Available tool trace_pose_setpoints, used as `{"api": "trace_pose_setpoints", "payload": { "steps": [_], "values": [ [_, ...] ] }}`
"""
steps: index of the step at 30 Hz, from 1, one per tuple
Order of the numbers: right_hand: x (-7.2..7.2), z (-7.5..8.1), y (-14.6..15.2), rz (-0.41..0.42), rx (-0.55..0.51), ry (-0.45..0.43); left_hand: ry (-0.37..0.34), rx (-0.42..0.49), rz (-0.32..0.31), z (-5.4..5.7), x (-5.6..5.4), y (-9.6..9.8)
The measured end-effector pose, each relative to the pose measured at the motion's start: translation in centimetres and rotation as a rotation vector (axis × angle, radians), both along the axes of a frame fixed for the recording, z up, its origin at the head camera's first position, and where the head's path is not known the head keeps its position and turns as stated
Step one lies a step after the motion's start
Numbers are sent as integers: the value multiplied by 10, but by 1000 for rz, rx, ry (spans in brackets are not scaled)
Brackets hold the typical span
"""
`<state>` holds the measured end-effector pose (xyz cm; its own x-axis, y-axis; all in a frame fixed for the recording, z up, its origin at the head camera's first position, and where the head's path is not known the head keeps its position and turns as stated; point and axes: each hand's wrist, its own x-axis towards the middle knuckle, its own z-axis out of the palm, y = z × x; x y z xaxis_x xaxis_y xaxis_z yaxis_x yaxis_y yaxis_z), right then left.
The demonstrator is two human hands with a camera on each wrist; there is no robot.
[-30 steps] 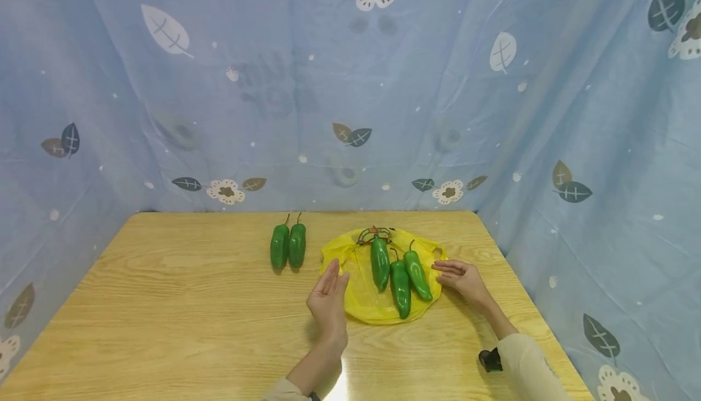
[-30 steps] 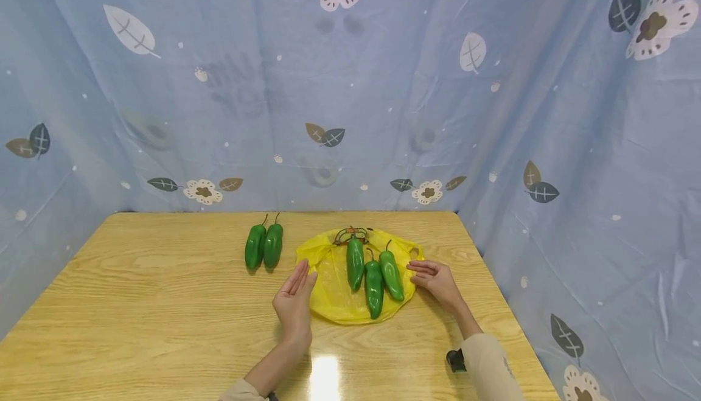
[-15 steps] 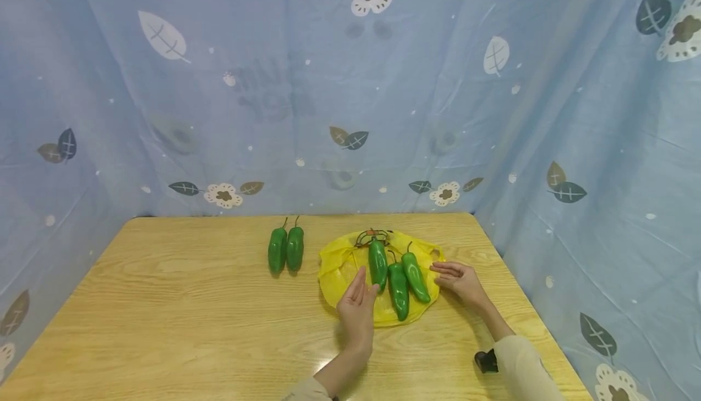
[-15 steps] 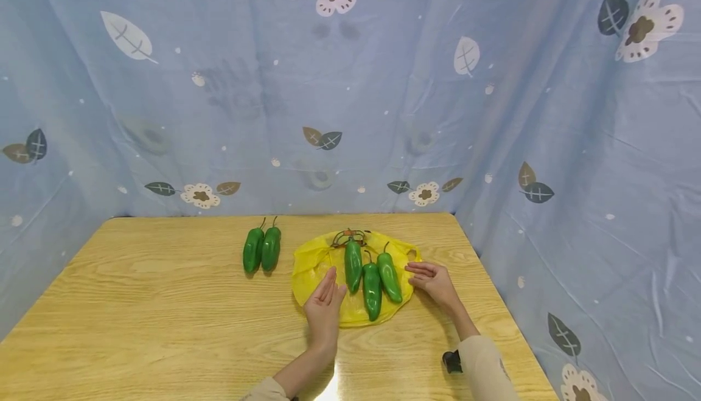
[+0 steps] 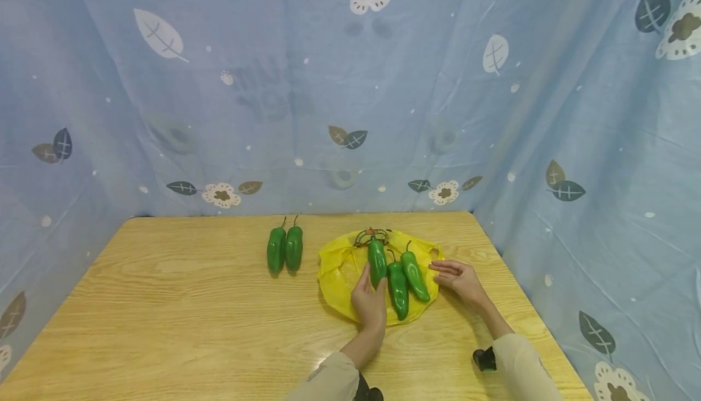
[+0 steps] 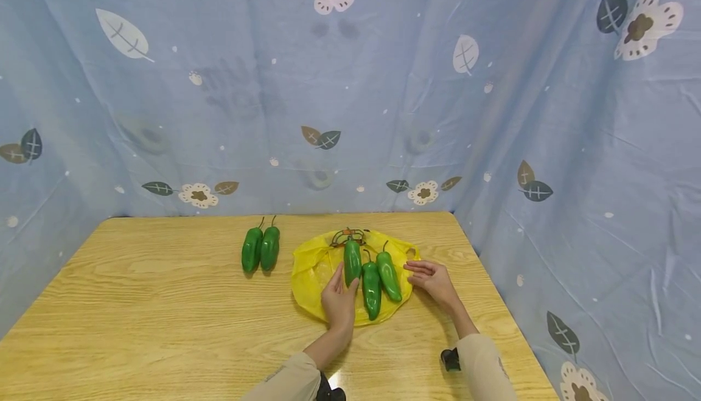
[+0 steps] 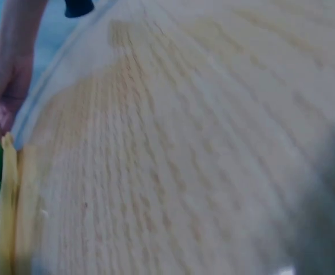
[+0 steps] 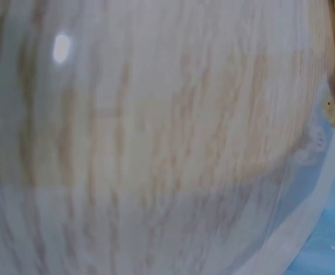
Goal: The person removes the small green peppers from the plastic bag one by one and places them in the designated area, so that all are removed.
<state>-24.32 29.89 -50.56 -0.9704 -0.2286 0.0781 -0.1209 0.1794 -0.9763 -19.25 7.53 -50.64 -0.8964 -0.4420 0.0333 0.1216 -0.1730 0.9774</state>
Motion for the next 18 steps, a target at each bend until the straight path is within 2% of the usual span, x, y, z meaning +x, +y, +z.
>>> {"api": "trace_pose_setpoints", "payload": {
  "steps": [4, 10, 18],
  "values": [
    [0, 1, -1, -5, 12, 8, -33, -70, 1, -5, -2, 2],
    [0, 2, -3, 1, 1, 21, -42, -200, 29, -9, -7, 0],
    [0, 0, -1, -7, 4, 18, -83, -302, 29, -5, -10, 2]
  ]
}}
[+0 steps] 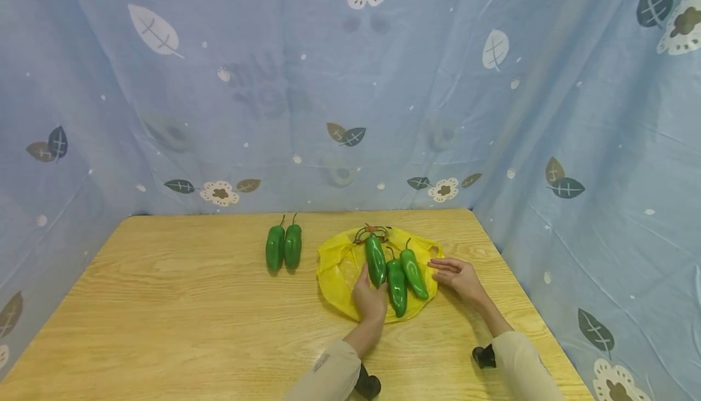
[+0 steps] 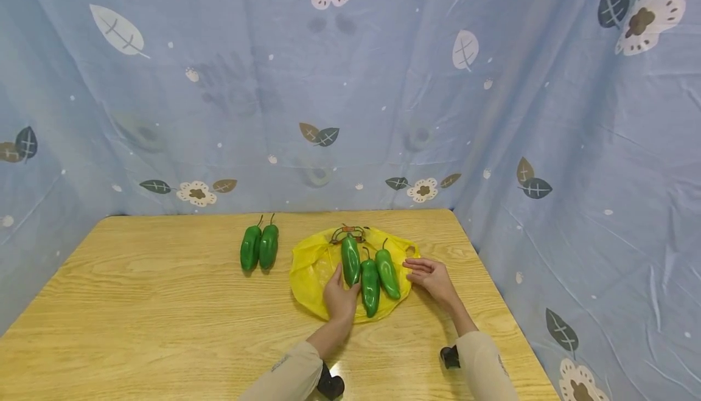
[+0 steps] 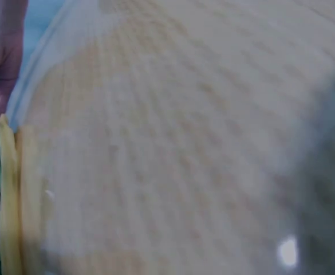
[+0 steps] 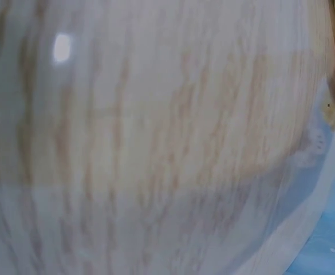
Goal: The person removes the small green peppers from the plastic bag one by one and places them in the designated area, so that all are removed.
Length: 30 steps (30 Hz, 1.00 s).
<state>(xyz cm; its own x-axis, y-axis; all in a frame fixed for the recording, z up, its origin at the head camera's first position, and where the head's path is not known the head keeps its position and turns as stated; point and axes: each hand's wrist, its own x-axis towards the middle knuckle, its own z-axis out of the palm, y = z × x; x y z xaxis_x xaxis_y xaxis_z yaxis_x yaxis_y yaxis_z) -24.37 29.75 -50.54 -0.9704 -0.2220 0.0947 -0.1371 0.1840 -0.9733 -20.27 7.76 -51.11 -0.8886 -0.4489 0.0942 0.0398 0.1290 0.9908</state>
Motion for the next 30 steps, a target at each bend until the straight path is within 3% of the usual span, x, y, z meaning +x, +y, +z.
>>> {"api": "trace_pose_setpoints", "payload": {
  "steps": [4, 11, 19, 23, 26, 30],
  "values": [
    [-1, 0, 0, -3, 3, -6, 6, -80, 21, 3, -2, 1],
    [0, 1, 0, -2, 11, -11, 18, 20, 18, 5, -3, 1],
    [-2, -2, 1, 89, -73, 94, 7, -103, 29, 7, -13, -5],
    [-3, -5, 2, 94, -95, 101, 42, -202, -52, 7, -17, -10],
    [-3, -4, 2, 60, -54, 72, 69, -237, -121, 8, -17, -13],
    [-2, -1, 0, 39, -9, 41, 79, -248, -136, 9, -18, -16]
  ]
}}
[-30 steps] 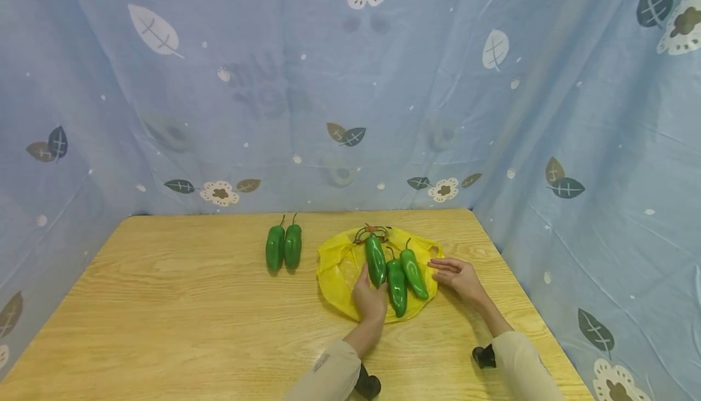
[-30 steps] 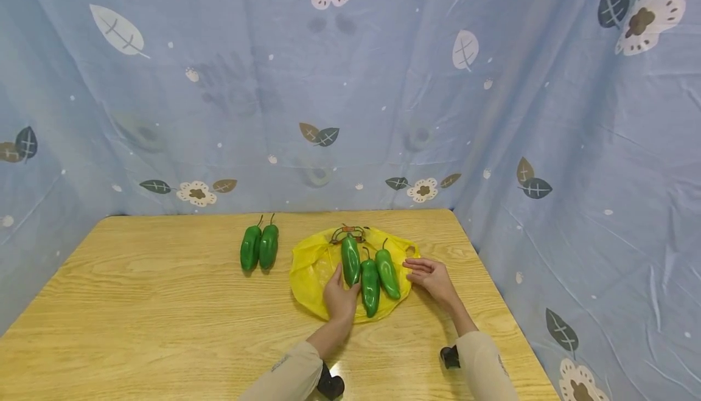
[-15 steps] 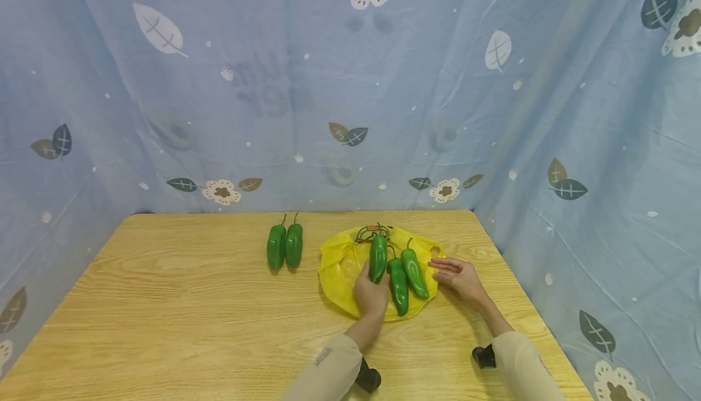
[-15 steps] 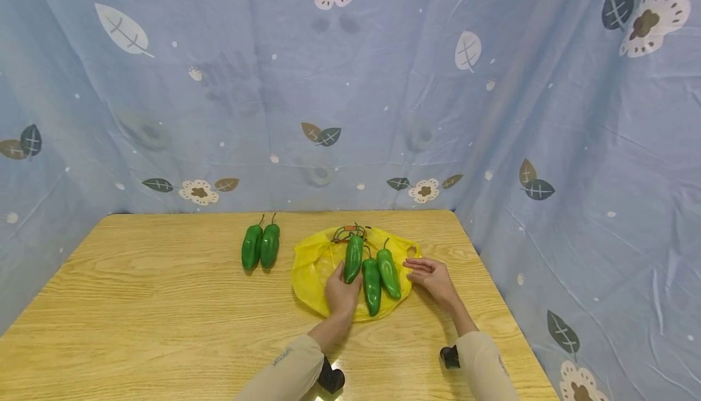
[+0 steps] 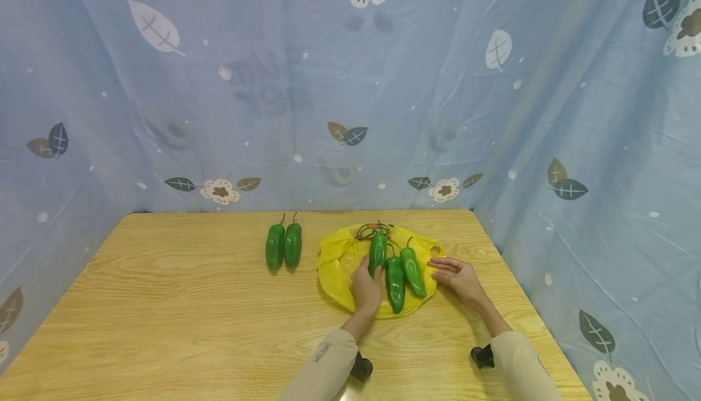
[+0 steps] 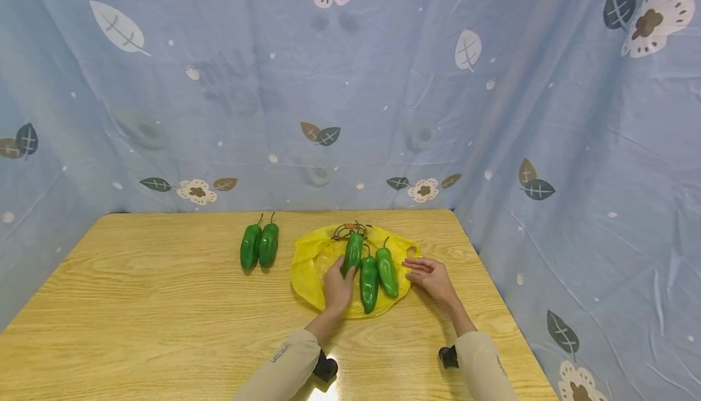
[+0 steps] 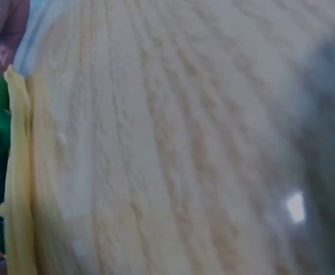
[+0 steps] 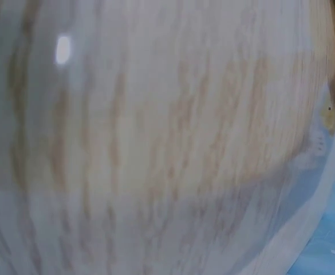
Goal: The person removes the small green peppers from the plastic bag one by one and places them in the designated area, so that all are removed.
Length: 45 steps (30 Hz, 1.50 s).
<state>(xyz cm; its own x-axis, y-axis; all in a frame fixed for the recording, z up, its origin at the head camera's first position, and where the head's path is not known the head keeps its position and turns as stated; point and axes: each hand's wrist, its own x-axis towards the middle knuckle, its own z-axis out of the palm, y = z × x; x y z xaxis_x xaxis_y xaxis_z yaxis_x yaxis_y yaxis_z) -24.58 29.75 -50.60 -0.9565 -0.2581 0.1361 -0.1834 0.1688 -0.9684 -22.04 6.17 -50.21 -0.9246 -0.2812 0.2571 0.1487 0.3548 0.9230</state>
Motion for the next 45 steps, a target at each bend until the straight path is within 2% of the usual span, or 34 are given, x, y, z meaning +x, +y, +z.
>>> {"api": "trace_pose_setpoints", "payload": {
  "steps": [10, 15, 17, 21, 24, 29, 35, 38, 42, 45],
  "values": [
    [0, -2, -1, -26, -4, -21, -31, -28, -2, -2, -4, 0],
    [-1, -4, -1, -31, 1, -25, -52, -108, 0, -3, -6, -1],
    [-1, -4, -1, -34, 5, -26, -48, -116, 8, -3, -7, -1],
    [-1, -4, -1, -26, 8, -24, -12, -54, 24, -5, -10, -4],
    [-1, -5, 0, -27, 5, -26, 20, -24, 6, -8, -12, -6],
    [-1, -6, 0, -38, 15, -25, 40, -68, -18, -7, -13, -10],
    [-2, -7, 1, -47, 23, -21, 28, -145, -32, -6, -17, -14],
    [-2, -7, 1, -48, 19, -23, 21, -127, -35, -8, -20, -16],
    [-1, -6, 0, -48, 15, -27, 25, -23, -48, -9, -19, -20],
    [-1, -5, 0, -50, 12, -26, 55, 35, -52, -8, -17, -23]
  ]
}}
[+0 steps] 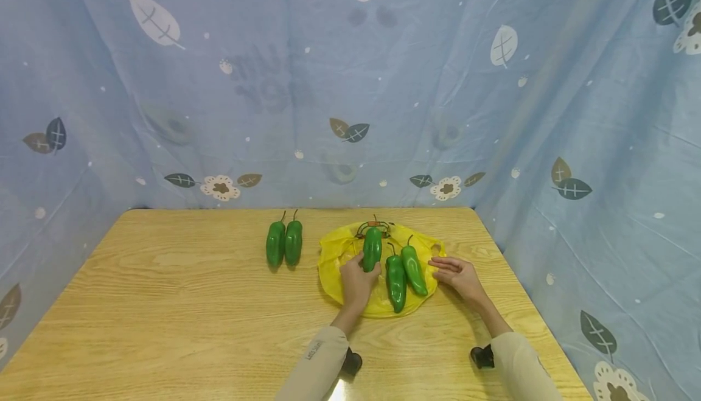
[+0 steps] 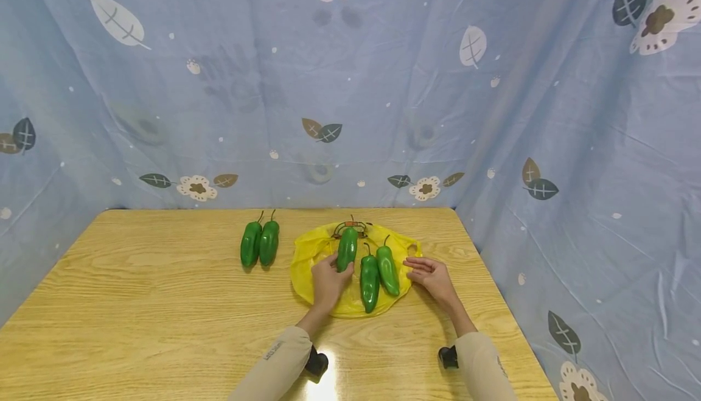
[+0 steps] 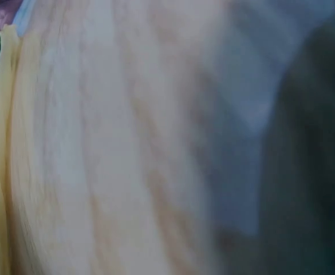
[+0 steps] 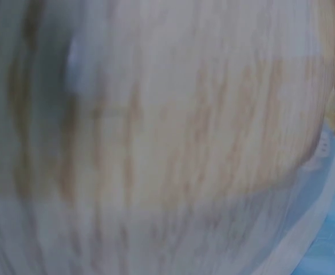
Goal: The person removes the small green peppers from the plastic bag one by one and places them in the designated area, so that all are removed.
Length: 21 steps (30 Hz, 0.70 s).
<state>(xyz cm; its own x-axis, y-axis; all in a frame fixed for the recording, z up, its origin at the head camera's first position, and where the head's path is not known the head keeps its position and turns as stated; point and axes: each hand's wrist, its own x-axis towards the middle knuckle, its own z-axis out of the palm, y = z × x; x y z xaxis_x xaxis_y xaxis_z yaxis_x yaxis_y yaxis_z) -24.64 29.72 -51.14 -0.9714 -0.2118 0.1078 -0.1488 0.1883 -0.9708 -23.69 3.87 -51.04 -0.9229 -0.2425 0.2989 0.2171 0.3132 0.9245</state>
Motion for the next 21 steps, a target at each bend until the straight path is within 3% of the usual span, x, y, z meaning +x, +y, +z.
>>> {"api": "trace_pose_setpoints", "payload": {
  "steps": [3, 9, 16, 21],
  "values": [
    [0, 0, -1, -3, -2, 4, 20, 42, 3, 3, 2, -1],
    [-1, -1, 0, -3, -2, 2, -8, 141, -10, 15, 4, -2],
    [-2, -3, 1, 4, -14, 14, 29, 164, -52, 43, 4, -12],
    [0, -1, 0, 7, -13, 19, 76, 188, -48, 58, 7, -22]
  ]
}}
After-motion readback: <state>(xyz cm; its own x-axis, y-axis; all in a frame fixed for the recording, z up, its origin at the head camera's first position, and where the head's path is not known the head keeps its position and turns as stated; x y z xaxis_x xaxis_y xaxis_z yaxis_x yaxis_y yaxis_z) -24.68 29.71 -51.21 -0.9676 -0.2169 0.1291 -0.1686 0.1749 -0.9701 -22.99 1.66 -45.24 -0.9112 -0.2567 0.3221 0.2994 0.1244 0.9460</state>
